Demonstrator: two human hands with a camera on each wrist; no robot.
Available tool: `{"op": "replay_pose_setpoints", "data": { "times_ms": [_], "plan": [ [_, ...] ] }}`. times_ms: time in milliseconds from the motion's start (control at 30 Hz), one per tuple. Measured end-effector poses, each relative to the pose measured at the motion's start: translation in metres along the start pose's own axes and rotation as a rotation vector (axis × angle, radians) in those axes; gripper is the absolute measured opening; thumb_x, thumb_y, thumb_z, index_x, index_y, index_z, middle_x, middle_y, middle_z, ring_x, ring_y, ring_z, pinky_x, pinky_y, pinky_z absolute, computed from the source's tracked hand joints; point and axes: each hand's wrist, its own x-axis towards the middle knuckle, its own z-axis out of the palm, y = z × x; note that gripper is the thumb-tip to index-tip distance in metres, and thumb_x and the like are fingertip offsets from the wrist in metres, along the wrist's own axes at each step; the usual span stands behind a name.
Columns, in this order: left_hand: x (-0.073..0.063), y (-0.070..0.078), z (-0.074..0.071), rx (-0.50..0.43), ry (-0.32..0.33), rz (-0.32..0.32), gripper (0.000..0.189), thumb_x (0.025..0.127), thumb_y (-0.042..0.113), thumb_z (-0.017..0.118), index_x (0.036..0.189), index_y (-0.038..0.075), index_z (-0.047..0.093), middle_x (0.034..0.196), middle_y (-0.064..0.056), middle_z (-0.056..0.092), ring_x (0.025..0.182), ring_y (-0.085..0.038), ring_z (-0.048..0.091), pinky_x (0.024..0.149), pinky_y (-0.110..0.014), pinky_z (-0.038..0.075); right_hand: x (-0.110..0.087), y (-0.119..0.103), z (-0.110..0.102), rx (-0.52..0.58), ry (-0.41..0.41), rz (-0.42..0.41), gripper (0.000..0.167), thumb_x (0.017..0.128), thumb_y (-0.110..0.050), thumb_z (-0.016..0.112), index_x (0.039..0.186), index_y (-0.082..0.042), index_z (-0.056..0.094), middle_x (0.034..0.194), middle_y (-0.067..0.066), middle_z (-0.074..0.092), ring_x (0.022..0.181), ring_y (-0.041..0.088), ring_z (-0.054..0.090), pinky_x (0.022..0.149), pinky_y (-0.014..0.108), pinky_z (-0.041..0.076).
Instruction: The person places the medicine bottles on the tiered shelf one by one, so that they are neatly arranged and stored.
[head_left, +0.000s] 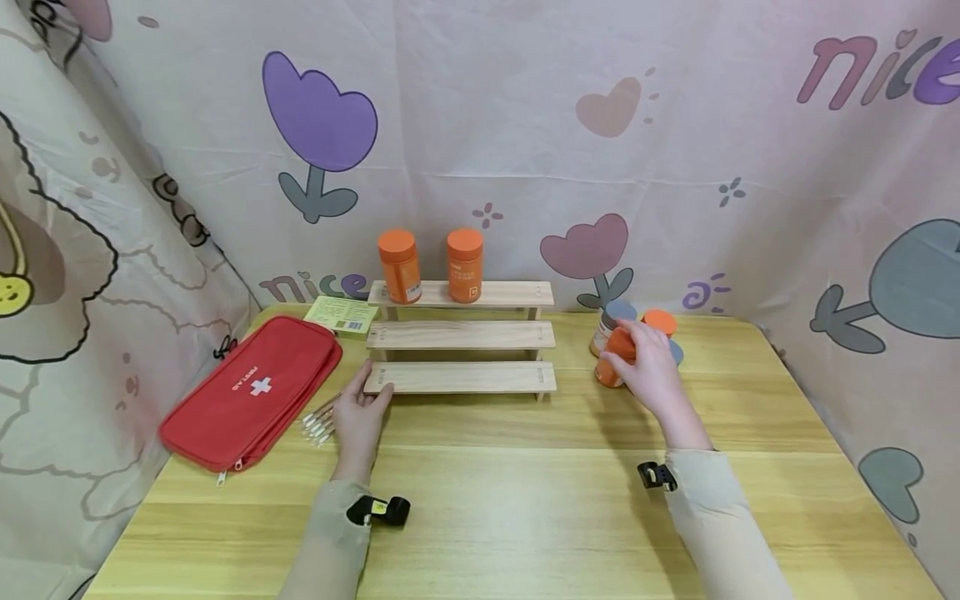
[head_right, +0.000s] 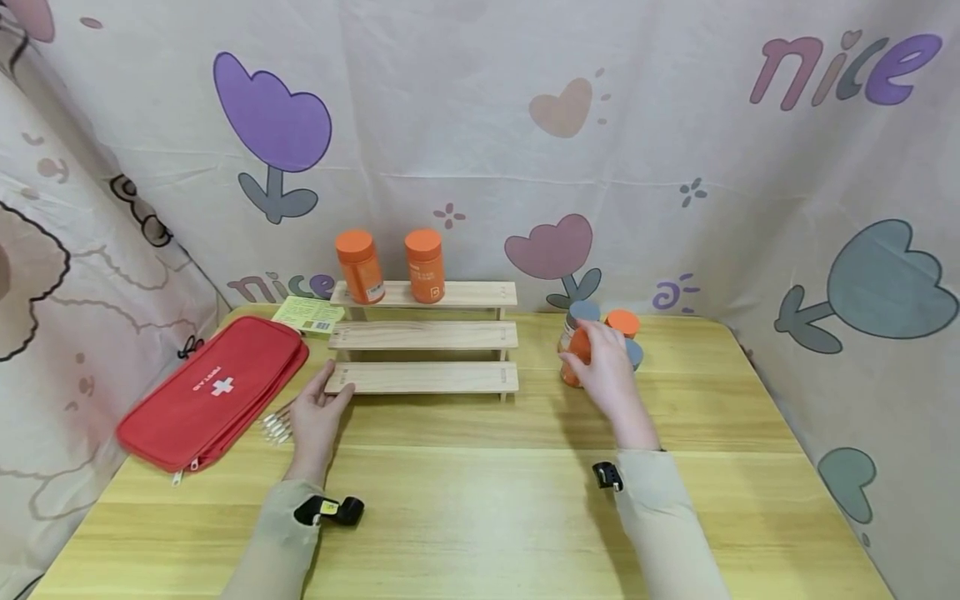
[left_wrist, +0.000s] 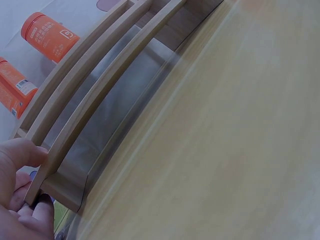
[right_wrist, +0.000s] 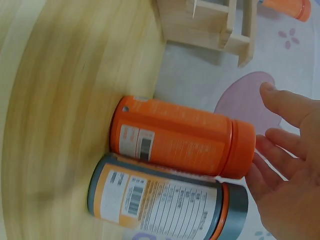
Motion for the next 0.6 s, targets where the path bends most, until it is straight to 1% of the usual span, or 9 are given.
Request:
{"op": "replay_pose_setpoints", "data": {
  "times_ms": [67,167,300,433,533,600],
  "plan": [
    [0.0,0.0,0.0,0.0,-0.005,-0.003,0.059,0.088,0.015,0.071,0.142,0.013,0.047,0.148,0.001,0.039,0.136,-0.014,0.032,0.108,-0.036,0.032,0.001,0.003,-0.001,-0.011,0.011,0.0,0.057,0.086,-0.012,0.073,0.133,0.006,0.048,0.13,0.028,0.049,0.114,0.043,0.041,0.093,0.057,0.036],
    [-0.001,0.003,-0.001,-0.014,-0.012,-0.015,0.059,0.088,0.014,0.07,0.142,0.013,0.047,0.148,0.0,0.038,0.137,-0.015,0.031,0.109,-0.036,0.031,0.002,0.006,-0.002,-0.03,0.015,0.006,0.056,0.086,-0.011,0.072,0.133,0.007,0.048,0.129,0.029,0.049,0.115,0.044,0.04,0.095,0.057,0.034],
    [-0.006,0.016,-0.001,-0.031,-0.02,-0.025,0.059,0.089,0.009,0.069,0.142,0.007,0.045,0.149,-0.004,0.038,0.137,-0.018,0.03,0.109,-0.038,0.031,0.005,0.01,-0.005,-0.052,0.004,0.013,0.057,0.086,-0.011,0.072,0.133,0.009,0.047,0.129,0.03,0.049,0.117,0.046,0.039,0.097,0.058,0.032],
    [-0.012,0.029,0.0,-0.014,-0.025,-0.022,0.058,0.09,0.007,0.066,0.142,0.003,0.044,0.149,-0.008,0.037,0.138,-0.021,0.03,0.109,-0.038,0.03,0.009,0.013,-0.007,-0.056,-0.017,0.024,0.058,0.086,-0.011,0.072,0.133,0.011,0.046,0.129,0.032,0.048,0.117,0.047,0.04,0.099,0.059,0.033],
    [-0.013,0.031,0.0,-0.011,-0.026,-0.022,0.057,0.09,0.007,0.066,0.142,0.003,0.043,0.149,-0.008,0.037,0.138,-0.021,0.03,0.11,-0.037,0.03,0.012,0.014,-0.008,-0.052,-0.047,0.04,0.059,0.086,-0.013,0.072,0.133,0.011,0.045,0.129,0.033,0.048,0.118,0.047,0.041,0.1,0.058,0.033],
    [-0.012,0.029,0.0,-0.021,-0.028,-0.023,0.058,0.09,0.007,0.066,0.143,0.003,0.043,0.149,-0.008,0.037,0.138,-0.021,0.029,0.11,-0.038,0.029,0.013,0.015,-0.01,-0.044,-0.07,0.055,0.06,0.087,-0.015,0.071,0.134,0.011,0.045,0.13,0.032,0.048,0.118,0.047,0.041,0.1,0.058,0.034]
  ]
}}
